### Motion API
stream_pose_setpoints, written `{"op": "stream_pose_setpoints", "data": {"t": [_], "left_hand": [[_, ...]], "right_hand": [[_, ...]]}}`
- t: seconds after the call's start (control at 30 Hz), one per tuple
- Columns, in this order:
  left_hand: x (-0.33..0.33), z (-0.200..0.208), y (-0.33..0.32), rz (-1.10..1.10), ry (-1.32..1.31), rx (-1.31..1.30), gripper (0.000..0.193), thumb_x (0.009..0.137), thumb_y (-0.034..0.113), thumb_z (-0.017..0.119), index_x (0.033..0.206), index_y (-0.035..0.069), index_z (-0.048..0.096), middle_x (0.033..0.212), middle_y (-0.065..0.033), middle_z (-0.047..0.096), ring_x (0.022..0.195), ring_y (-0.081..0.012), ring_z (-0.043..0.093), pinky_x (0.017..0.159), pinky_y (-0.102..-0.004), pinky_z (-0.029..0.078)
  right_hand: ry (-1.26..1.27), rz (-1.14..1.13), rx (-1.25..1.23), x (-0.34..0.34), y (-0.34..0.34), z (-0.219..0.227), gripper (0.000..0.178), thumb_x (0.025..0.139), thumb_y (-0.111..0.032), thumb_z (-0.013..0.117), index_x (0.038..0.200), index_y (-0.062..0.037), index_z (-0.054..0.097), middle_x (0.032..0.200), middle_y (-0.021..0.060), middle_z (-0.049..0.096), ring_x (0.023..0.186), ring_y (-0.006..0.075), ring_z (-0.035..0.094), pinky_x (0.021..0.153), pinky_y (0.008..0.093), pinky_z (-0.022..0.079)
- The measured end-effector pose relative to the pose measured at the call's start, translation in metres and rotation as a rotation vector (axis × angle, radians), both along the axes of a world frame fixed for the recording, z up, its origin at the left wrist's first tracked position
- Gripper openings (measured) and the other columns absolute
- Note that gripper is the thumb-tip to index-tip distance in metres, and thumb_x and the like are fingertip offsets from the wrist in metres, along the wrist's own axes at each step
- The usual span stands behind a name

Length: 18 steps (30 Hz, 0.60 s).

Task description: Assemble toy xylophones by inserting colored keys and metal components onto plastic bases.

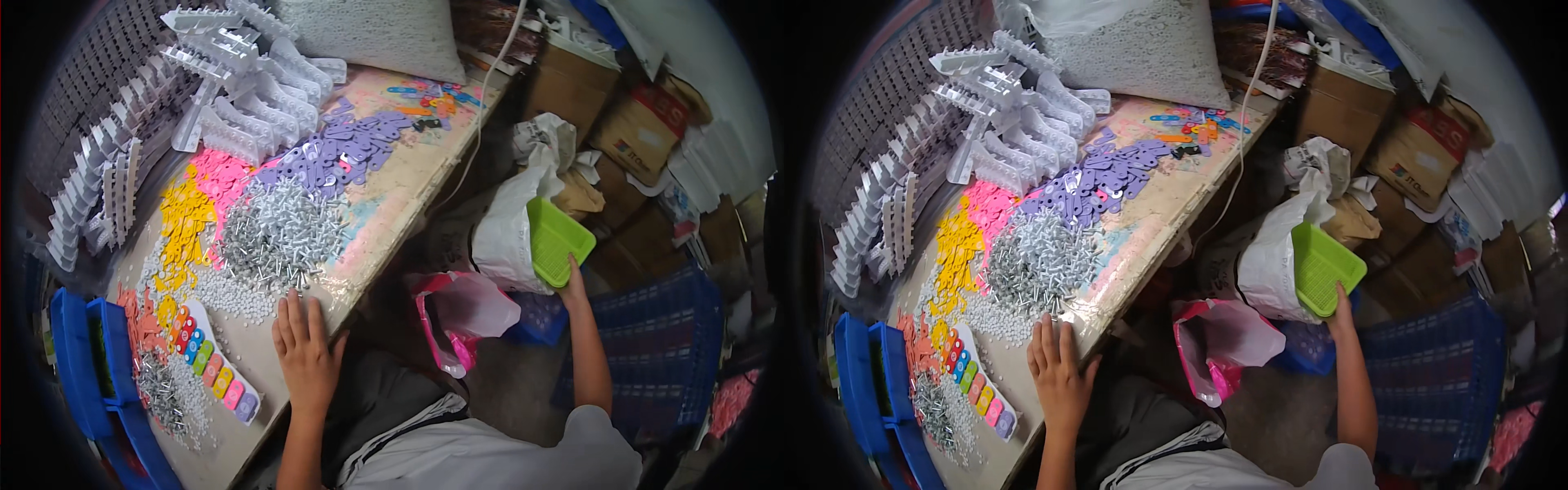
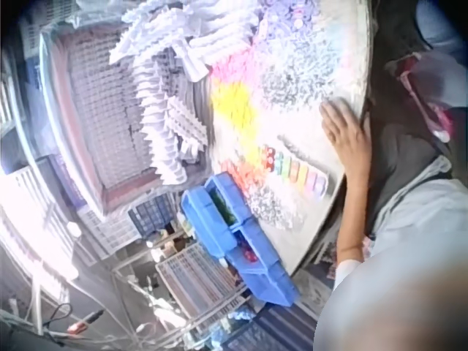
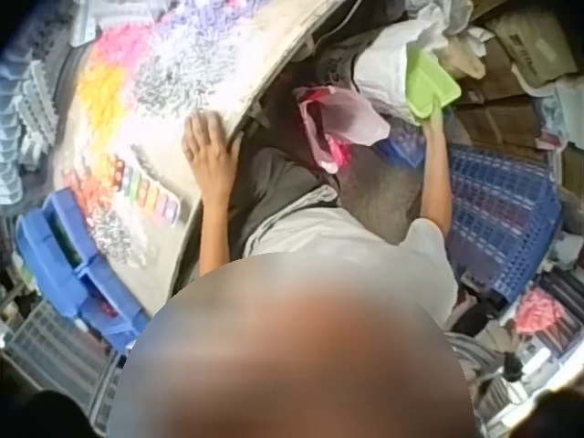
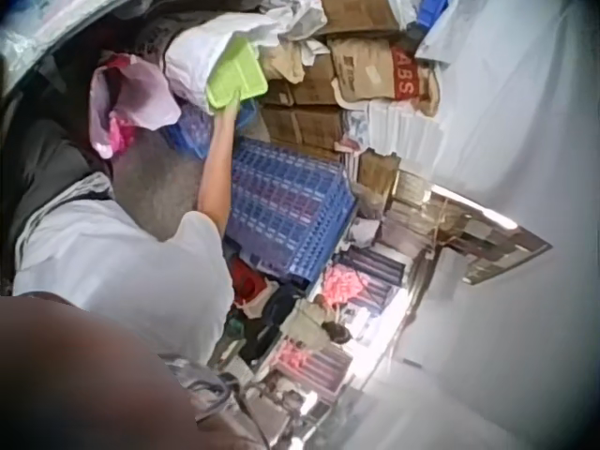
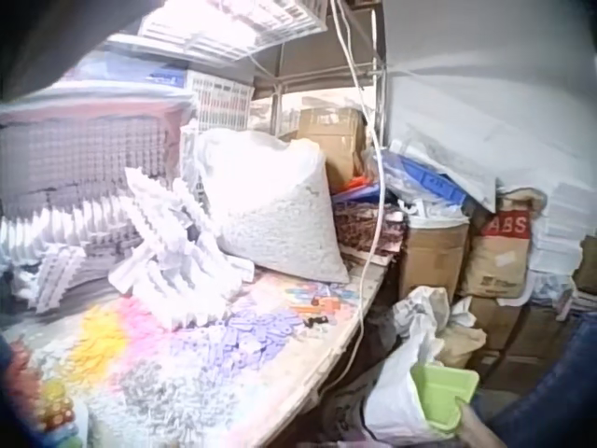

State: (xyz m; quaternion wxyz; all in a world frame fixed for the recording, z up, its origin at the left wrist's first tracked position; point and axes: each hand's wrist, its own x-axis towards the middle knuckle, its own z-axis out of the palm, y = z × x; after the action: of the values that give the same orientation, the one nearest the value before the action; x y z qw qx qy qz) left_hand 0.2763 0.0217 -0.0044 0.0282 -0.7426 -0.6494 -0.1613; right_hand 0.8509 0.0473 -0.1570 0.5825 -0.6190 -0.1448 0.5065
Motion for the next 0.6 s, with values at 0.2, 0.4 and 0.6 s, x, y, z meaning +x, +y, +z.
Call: {"op": "stream_pose_setpoints", "data": {"t": [0.2,0.4,0.6], "left_hand": [[-0.002,0.0,-0.002,-0.025,-0.036,0.005,0.074,0.078,0.025,0.08,0.14,0.002,0.045,0.153,-0.0218,0.035,0.143,-0.0393,0.032,0.116,-0.0485,0.026],[-0.004,0.0,-0.004,-0.056,-0.033,0.027,0.073,0.078,0.023,0.079,0.138,0.0,0.046,0.152,-0.0218,0.037,0.142,-0.0391,0.033,0.116,-0.0482,0.025],[-0.004,-0.002,-0.003,-0.047,-0.045,0.022,0.071,0.078,0.023,0.079,0.137,0.001,0.047,0.151,-0.0217,0.039,0.141,-0.0389,0.034,0.116,-0.0481,0.026]], "right_hand": [[0.069,-0.12,0.012,0.016,-0.067,0.021,0.062,0.096,-0.061,0.046,0.143,-0.0204,0.044,0.139,0.0093,0.053,0.125,0.0308,0.05,0.101,0.0554,0.039],[0.149,-0.257,0.071,0.007,-0.082,0.018,0.062,0.097,-0.058,0.048,0.141,-0.0147,0.046,0.135,0.0119,0.054,0.117,0.0329,0.054,0.096,0.0551,0.042],[-0.285,-0.209,0.181,0.013,-0.054,0.017,0.055,0.095,-0.037,0.061,0.143,-0.0134,0.047,0.133,0.0125,0.058,0.115,0.0305,0.06,0.094,0.0433,0.048]]}}
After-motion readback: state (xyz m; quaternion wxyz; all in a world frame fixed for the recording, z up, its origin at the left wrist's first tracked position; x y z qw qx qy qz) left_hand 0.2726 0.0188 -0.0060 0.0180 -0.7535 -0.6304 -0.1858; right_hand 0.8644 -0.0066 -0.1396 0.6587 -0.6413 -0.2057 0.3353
